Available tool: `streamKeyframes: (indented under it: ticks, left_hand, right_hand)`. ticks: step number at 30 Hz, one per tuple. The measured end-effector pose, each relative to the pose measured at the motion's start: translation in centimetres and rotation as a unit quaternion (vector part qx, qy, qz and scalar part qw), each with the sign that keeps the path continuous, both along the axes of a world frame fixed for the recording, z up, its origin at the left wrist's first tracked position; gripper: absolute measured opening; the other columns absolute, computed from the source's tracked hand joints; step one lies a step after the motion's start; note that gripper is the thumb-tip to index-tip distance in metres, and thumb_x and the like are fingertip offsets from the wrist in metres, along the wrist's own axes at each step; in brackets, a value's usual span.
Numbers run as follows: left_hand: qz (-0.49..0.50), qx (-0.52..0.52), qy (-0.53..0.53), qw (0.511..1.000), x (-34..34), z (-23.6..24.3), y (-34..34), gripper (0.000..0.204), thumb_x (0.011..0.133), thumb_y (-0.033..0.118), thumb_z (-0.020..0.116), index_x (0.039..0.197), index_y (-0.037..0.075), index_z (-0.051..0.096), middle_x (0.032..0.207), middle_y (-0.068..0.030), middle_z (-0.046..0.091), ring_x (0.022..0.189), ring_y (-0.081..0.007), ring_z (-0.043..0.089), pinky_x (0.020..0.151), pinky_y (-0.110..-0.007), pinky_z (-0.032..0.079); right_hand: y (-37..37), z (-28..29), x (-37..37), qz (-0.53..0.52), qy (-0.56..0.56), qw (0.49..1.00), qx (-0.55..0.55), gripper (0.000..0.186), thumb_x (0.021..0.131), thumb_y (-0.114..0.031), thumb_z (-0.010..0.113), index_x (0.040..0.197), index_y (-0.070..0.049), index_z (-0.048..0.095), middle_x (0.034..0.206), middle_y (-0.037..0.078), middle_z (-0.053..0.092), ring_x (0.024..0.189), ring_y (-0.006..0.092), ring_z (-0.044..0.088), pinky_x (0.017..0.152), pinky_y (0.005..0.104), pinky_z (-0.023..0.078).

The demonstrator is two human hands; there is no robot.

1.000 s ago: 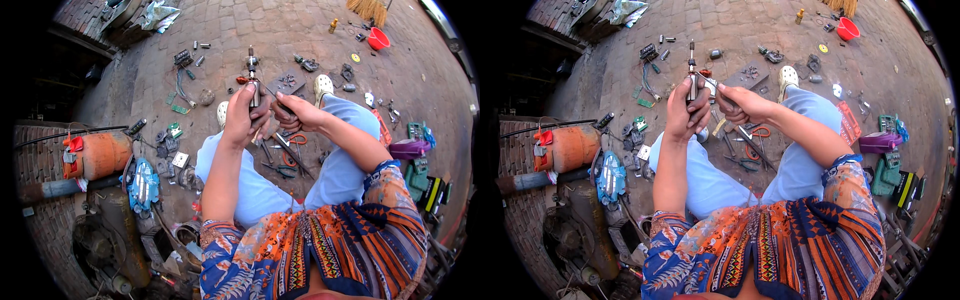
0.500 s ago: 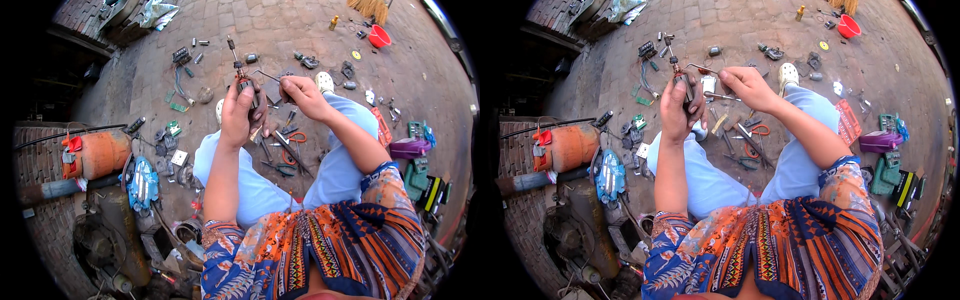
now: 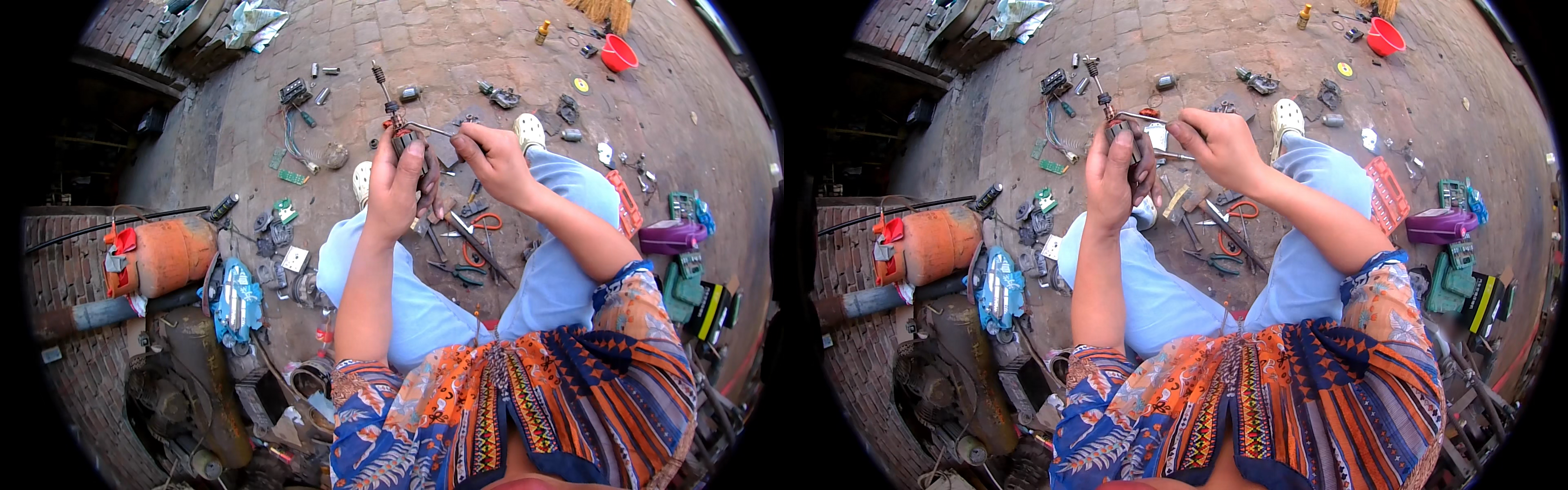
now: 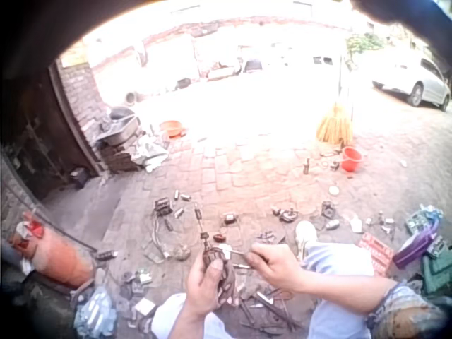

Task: The person sits on the ground and uses a hammer and screwdriver to disassemble and reassemble small mechanical components. They handle a cylindrical part, a metal housing, and various tools while working on the floor.

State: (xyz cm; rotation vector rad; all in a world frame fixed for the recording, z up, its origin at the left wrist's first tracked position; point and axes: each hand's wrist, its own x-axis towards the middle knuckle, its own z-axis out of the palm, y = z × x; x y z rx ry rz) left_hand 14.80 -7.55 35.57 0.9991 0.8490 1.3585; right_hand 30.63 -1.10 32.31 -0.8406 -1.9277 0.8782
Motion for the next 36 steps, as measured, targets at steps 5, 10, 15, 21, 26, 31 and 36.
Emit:
streamKeyframes:
  ticks: [5,10,15,21,26,31,36]
  left_hand:
    - [-0.052,-0.062,0.000,0.997,0.0,0.7,0.2,0.026,0.096,0.030,0.044,0.102,0.005,0.041,0.059,-0.0008,0.038,0.038,-0.0072,0.033,0.034,-0.024,0.041]
    - [-0.152,-0.092,0.143,0.974,3.0,-1.8,-0.5,0.033,0.094,0.030,0.049,0.112,0.003,0.041,0.063,0.0001,0.043,0.045,-0.0072,0.041,0.037,-0.023,0.039]
    - [-0.228,-0.102,-0.231,0.940,1.9,-0.7,0.2,0.039,0.091,0.042,0.045,0.096,0.004,0.041,0.053,-0.0059,0.044,0.031,-0.0125,0.039,0.038,-0.032,0.050]
    - [-0.237,-0.100,-0.294,0.921,1.4,-1.4,0.4,0.039,0.089,0.042,0.041,0.092,0.003,0.043,0.051,-0.0071,0.043,0.032,-0.0127,0.037,0.038,-0.032,0.050]
    - [-0.232,-0.107,-0.314,0.914,1.8,-1.1,0.5,0.038,0.089,0.041,0.041,0.088,0.003,0.040,0.045,-0.0032,0.036,0.029,-0.0124,0.032,0.029,-0.028,0.041]
    - [-0.248,-0.106,-0.291,0.918,2.2,-1.2,0.7,0.042,0.088,0.041,0.042,0.094,-0.001,0.041,0.049,-0.0051,0.039,0.034,-0.0136,0.035,0.032,-0.029,0.043]
    - [-0.216,-0.075,-0.195,0.954,2.7,-1.3,0.8,0.043,0.085,0.034,0.048,0.109,-0.002,0.042,0.064,-0.0109,0.049,0.044,-0.0143,0.044,0.048,-0.033,0.052]
  right_hand:
    - [-0.3,-1.0,0.2,0.041,0.100,0.978,-0.176,0.040,0.095,-0.035,0.046,0.070,-0.004,0.049,0.054,0.007,0.044,0.045,0.0178,0.043,0.043,0.0295,0.032]
    - [2.3,4.0,1.7,0.156,0.460,0.791,-0.373,0.045,0.098,-0.044,0.034,0.071,-0.010,0.044,0.053,-0.005,0.034,0.042,0.0063,0.029,0.039,0.0221,0.023]
    - [3.1,2.7,1.8,0.052,0.425,0.844,-0.324,0.039,0.098,-0.038,0.039,0.075,-0.007,0.046,0.054,-0.003,0.033,0.042,0.0060,0.028,0.040,0.0222,0.023]
    - [0.9,3.4,0.8,0.066,0.170,0.941,-0.284,0.030,0.086,-0.032,0.062,0.091,-0.002,0.061,0.064,-0.002,0.051,0.055,0.0035,0.041,0.048,0.0205,0.030]
    - [0.9,3.2,0.8,0.068,0.148,0.941,-0.298,0.032,0.084,-0.031,0.065,0.096,-0.002,0.061,0.069,-0.002,0.054,0.061,0.0038,0.045,0.052,0.0212,0.035]
    - [1.0,3.2,1.5,0.092,0.166,0.939,-0.288,0.026,0.086,-0.024,0.064,0.099,-0.002,0.059,0.074,-0.003,0.054,0.063,0.0020,0.046,0.054,0.0180,0.037]
    - [1.0,3.4,2.0,0.081,0.186,0.951,-0.232,0.030,0.082,-0.030,0.067,0.090,-0.001,0.063,0.073,0.002,0.061,0.069,0.0059,0.054,0.061,0.0232,0.044]
